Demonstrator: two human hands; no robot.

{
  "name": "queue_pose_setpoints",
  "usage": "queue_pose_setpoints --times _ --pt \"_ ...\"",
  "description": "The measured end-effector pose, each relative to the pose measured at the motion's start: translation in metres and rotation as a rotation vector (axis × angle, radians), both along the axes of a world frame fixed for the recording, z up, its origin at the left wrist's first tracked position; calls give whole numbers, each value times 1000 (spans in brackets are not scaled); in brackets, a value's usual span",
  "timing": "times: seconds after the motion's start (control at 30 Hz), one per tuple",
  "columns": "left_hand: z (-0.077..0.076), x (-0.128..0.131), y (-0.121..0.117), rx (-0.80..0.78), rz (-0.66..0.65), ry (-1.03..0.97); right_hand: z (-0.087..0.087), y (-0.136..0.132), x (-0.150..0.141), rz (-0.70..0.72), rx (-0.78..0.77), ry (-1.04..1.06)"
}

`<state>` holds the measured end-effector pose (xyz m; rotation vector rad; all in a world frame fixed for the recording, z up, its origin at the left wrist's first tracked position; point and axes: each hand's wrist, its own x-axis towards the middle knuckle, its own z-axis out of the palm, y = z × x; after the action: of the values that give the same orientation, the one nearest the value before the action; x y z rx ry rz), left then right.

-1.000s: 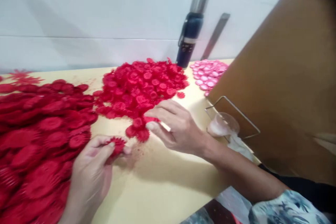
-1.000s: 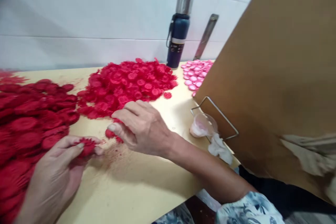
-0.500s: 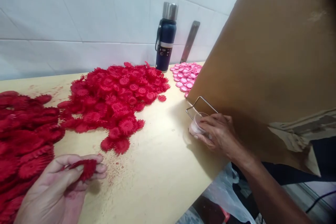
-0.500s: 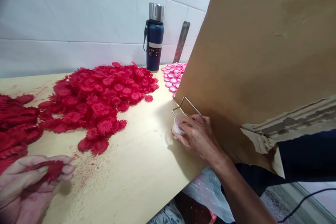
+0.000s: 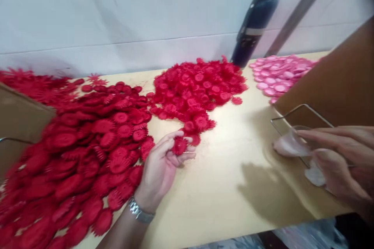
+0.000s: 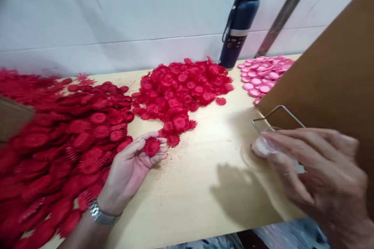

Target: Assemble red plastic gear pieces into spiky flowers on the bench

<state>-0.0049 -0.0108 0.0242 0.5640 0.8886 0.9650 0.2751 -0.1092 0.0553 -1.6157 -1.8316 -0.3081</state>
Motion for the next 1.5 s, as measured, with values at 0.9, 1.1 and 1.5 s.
queue_pose_setpoints --times 0.9,1.1,1.5 --pt "-15 9 -6 75 29 3 -48 77 -122 521 -86 -69" --pt "-17 7 -4 70 61 71 -51 76 -125 585 -72 -89" --pt "-13 7 -6 132 28 105 -42 98 -138 523 -196 143"
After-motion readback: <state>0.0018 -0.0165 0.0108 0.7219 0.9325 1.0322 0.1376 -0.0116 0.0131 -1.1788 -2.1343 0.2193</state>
